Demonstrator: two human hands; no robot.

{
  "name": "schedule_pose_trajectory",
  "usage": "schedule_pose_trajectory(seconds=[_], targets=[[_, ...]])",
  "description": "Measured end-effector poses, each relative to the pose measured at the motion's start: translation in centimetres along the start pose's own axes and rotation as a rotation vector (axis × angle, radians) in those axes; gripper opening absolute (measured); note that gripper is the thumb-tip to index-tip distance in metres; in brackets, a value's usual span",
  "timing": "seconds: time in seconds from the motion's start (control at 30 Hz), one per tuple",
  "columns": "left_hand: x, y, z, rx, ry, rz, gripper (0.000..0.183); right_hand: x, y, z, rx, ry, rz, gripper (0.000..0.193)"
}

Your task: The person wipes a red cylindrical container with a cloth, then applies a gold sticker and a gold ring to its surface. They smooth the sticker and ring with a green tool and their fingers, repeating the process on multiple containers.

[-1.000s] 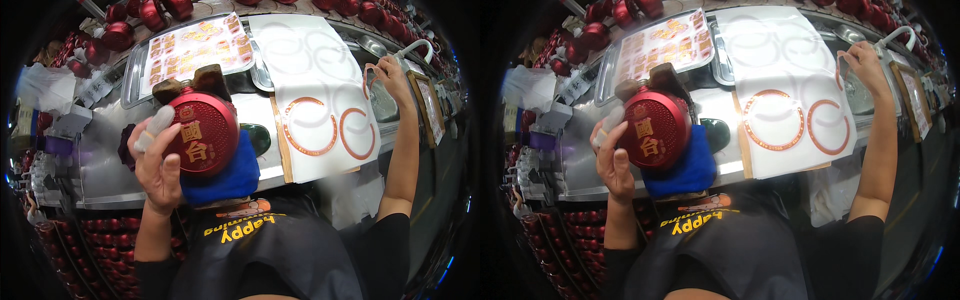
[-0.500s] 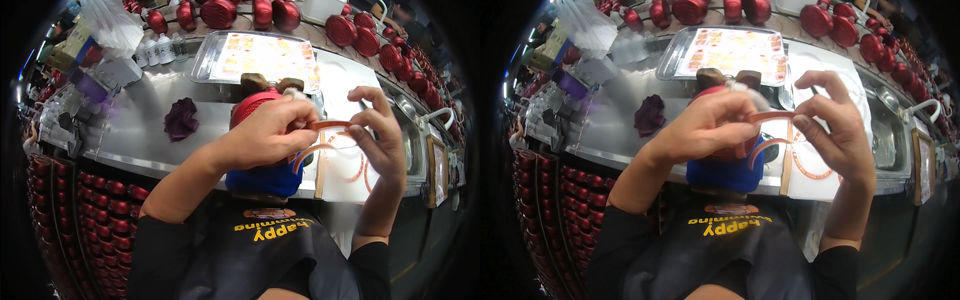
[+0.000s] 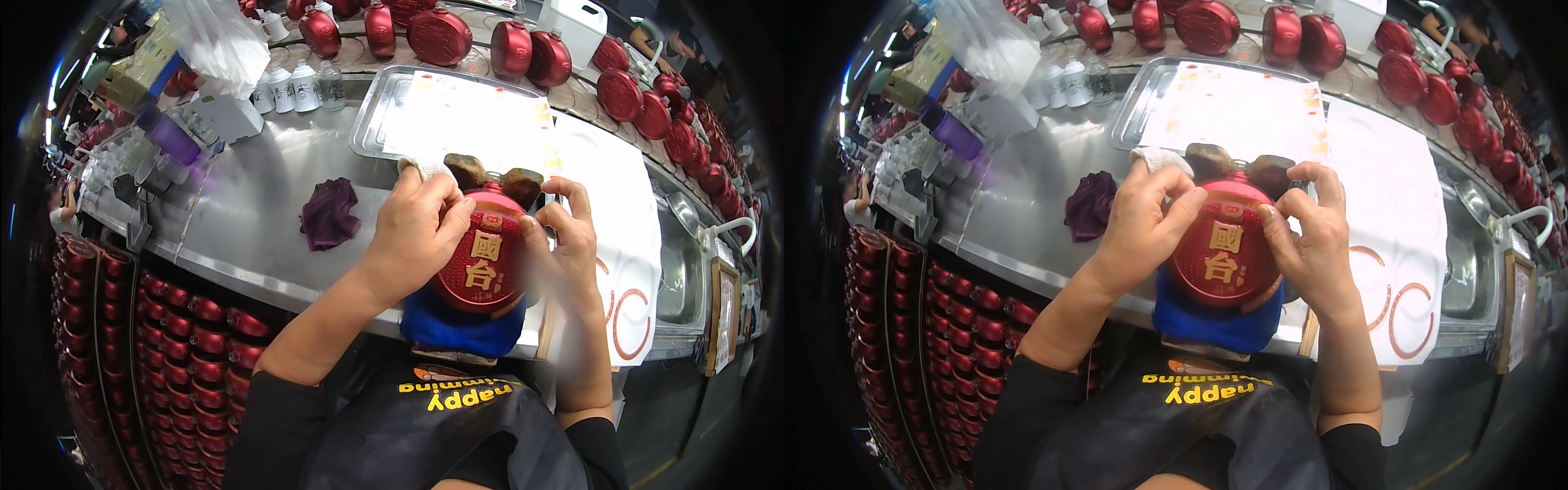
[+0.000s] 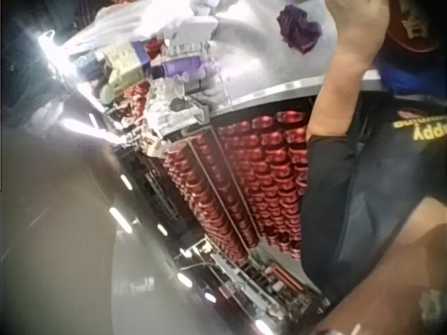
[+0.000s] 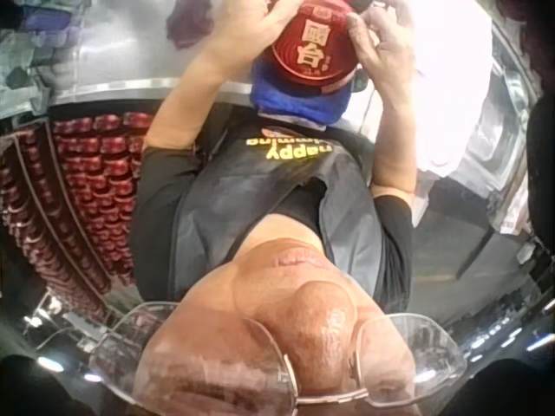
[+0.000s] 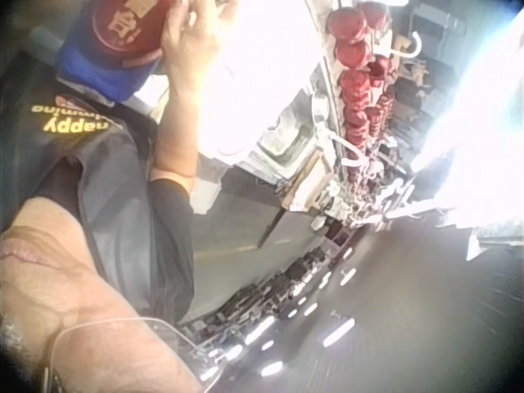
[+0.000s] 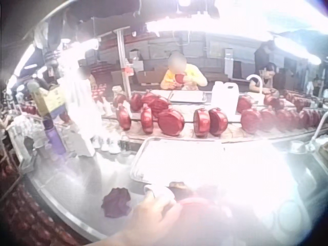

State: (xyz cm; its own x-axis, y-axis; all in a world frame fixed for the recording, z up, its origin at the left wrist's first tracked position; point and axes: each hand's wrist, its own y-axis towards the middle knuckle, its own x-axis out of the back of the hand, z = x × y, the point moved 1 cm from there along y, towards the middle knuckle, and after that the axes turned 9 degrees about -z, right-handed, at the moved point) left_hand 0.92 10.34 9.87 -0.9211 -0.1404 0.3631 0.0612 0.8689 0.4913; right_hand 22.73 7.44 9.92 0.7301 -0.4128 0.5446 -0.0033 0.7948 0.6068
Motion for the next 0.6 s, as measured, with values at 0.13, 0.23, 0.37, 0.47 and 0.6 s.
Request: schedule_pose_trajectory(seconds=[0.13,0.23,0.37,0.47,0.6], targets=[[-1.3,0.7,1.2,-0.046,0.057,-0.039,0.018,-0.7,0.1,-0.5,-0.015,-0.041,-0.045,0.017],[-1.7,1.1,1.5,-0.068,0.077,-0.029,0.019,-0.8,0.0,-0.7,-0.057,-0.041,-0.041,0.016],[-2.1,1.4,1.4,-0.066,0.131,-0.037,0.02,-0.7,0.1,-0.8,-0.055,-0.05,-0.038,0.011],[-2.2,1.5,1.3,-0.079,0.135,-0.035,0.02,-0.7,0.0,-0.8,-0.057,-0.055,-0.051,0.006],[-2.2,1.6,1.3,-0.078,0.143,-0.02,0.019,-0.3,-0.3,-0.4,0.054,-0.01,-0.019,0.033]])
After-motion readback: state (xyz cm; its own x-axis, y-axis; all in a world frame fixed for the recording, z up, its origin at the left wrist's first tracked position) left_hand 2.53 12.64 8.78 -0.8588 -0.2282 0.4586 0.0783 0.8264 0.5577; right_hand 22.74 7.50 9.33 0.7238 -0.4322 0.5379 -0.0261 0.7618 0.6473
